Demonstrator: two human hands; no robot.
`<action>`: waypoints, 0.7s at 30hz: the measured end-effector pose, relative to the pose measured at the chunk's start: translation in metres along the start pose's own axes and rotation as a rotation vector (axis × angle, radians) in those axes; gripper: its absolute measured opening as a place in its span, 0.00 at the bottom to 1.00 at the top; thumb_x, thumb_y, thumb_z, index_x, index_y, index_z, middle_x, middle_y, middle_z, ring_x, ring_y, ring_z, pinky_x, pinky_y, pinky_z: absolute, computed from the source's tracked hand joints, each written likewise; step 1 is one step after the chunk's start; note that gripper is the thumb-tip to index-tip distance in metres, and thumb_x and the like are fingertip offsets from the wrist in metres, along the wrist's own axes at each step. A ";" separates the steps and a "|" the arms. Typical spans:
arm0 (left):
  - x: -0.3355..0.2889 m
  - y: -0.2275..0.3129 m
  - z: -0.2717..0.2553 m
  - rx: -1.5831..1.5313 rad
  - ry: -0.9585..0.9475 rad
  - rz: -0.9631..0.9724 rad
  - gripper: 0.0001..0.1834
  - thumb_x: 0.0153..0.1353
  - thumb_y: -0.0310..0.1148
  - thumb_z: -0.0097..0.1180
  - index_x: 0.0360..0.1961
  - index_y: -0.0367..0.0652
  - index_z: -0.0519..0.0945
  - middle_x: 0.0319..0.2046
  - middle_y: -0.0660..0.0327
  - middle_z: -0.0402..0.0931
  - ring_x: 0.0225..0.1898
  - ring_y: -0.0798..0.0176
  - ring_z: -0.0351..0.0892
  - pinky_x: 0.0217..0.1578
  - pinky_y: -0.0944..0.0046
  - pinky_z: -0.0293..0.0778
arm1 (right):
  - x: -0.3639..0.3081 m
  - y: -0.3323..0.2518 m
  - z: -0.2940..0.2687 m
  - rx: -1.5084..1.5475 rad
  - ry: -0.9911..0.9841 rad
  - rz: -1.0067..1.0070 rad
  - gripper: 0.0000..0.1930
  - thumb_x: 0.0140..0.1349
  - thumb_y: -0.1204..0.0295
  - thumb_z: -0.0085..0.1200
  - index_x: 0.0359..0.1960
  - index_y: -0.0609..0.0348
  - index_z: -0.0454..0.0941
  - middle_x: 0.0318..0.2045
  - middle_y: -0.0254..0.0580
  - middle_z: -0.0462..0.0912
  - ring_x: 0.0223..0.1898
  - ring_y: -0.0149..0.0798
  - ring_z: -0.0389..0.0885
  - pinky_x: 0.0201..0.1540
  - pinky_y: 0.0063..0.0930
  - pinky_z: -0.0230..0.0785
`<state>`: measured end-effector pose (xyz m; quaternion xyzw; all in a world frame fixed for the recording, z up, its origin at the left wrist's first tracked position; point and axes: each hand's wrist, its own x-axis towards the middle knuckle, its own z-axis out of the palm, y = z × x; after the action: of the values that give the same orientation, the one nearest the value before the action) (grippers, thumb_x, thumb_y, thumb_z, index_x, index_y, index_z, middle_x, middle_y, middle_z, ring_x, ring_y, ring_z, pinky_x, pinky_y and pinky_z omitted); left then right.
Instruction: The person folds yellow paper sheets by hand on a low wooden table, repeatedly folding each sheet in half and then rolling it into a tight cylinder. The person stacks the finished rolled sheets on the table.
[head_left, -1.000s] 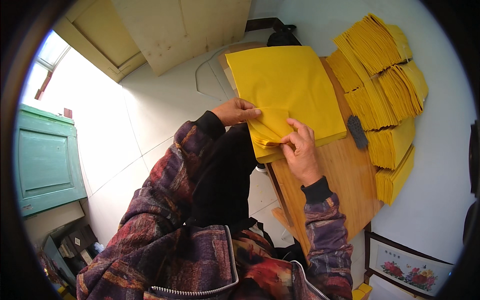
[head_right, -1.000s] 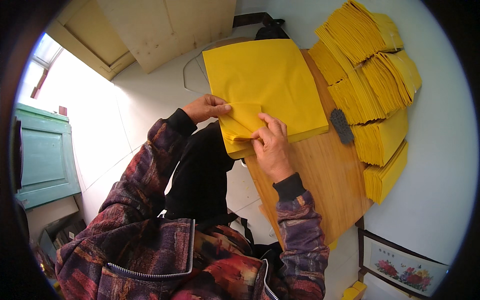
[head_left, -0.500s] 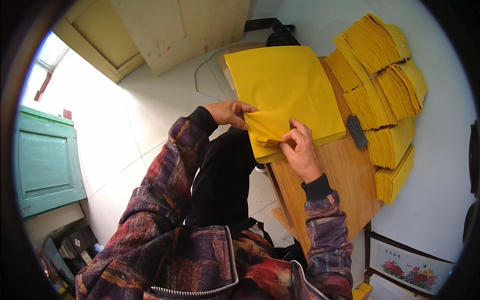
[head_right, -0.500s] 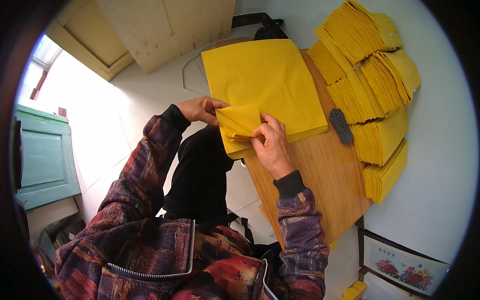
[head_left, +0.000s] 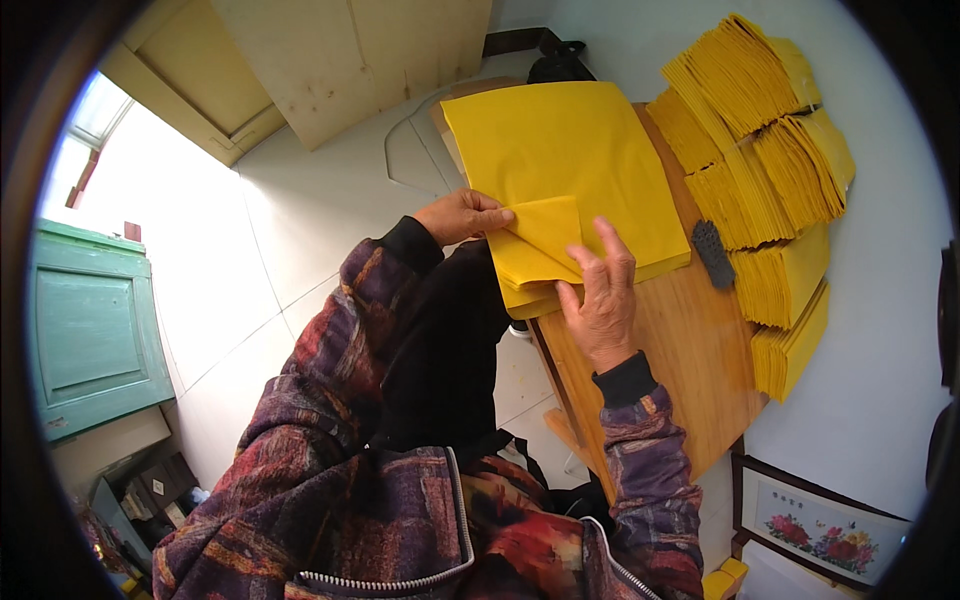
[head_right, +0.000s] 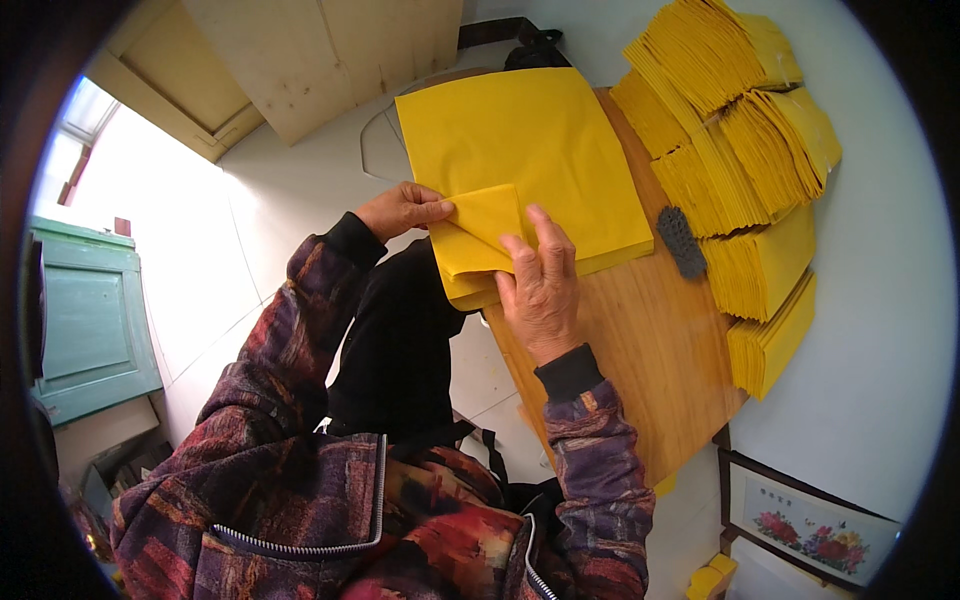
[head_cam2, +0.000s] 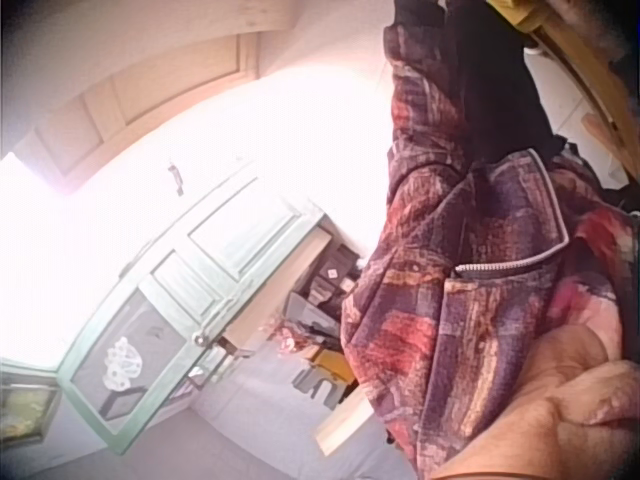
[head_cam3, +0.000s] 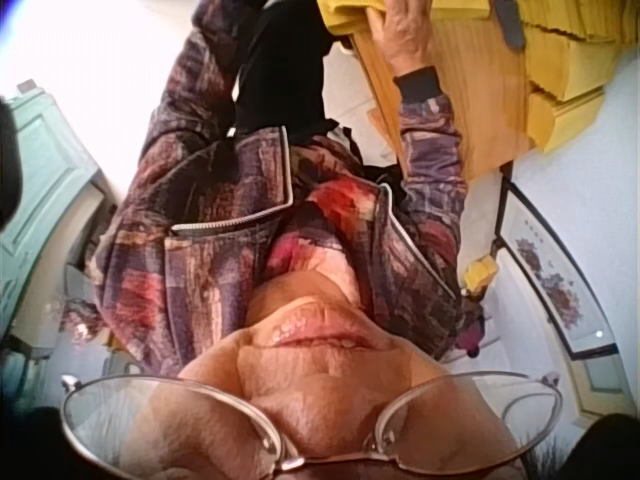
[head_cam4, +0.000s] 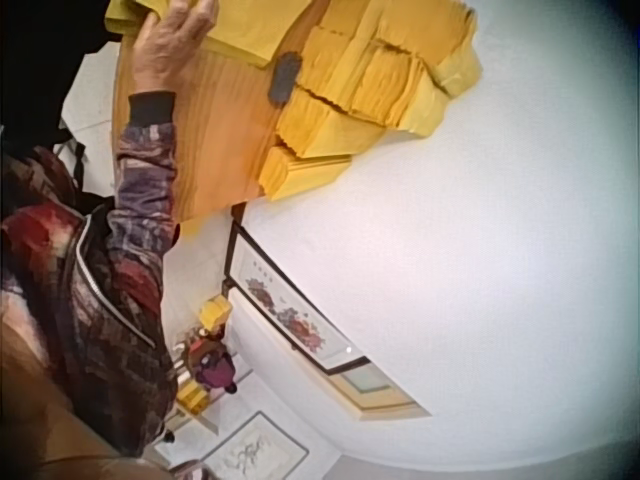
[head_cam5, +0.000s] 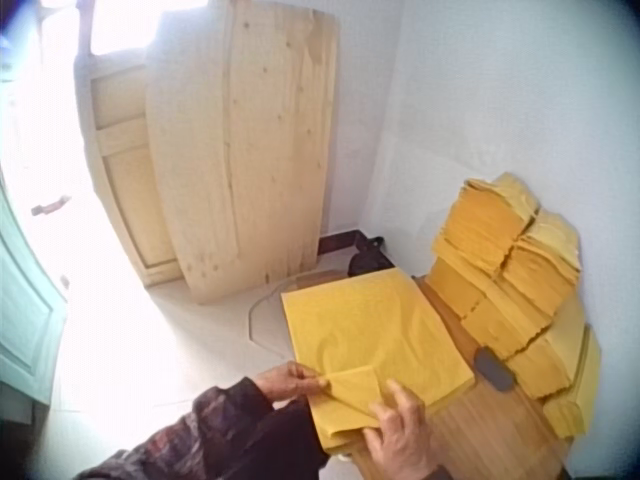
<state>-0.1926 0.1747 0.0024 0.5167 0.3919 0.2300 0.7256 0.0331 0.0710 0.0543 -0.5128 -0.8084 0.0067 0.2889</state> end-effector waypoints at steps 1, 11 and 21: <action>-0.001 0.001 0.001 0.006 0.011 -0.006 0.20 0.62 0.45 0.58 0.41 0.37 0.83 0.35 0.62 0.81 0.39 0.67 0.78 0.46 0.66 0.73 | 0.000 0.000 0.000 -0.017 -0.011 -0.015 0.20 0.46 0.79 0.64 0.42 0.56 0.74 0.60 0.47 0.63 0.60 0.53 0.62 0.60 0.40 0.62; 0.003 -0.008 -0.003 -0.062 -0.042 0.053 0.19 0.62 0.43 0.58 0.41 0.35 0.82 0.35 0.62 0.82 0.37 0.68 0.78 0.45 0.68 0.73 | 0.004 0.005 0.003 0.144 -0.162 0.045 0.05 0.49 0.82 0.58 0.26 0.61 0.75 0.58 0.47 0.69 0.62 0.55 0.60 0.62 0.42 0.58; 0.003 -0.005 -0.022 -0.039 -0.309 0.048 0.22 0.60 0.25 0.56 0.57 0.35 0.73 0.53 0.59 0.75 0.52 0.65 0.75 0.57 0.67 0.67 | 0.008 0.012 0.006 0.395 -0.243 0.281 0.05 0.50 0.82 0.56 0.27 0.62 0.73 0.57 0.50 0.69 0.61 0.53 0.61 0.62 0.41 0.57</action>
<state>-0.2088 0.1871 -0.0066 0.5409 0.2584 0.1726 0.7816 0.0377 0.0846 0.0497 -0.5491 -0.7411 0.2656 0.2804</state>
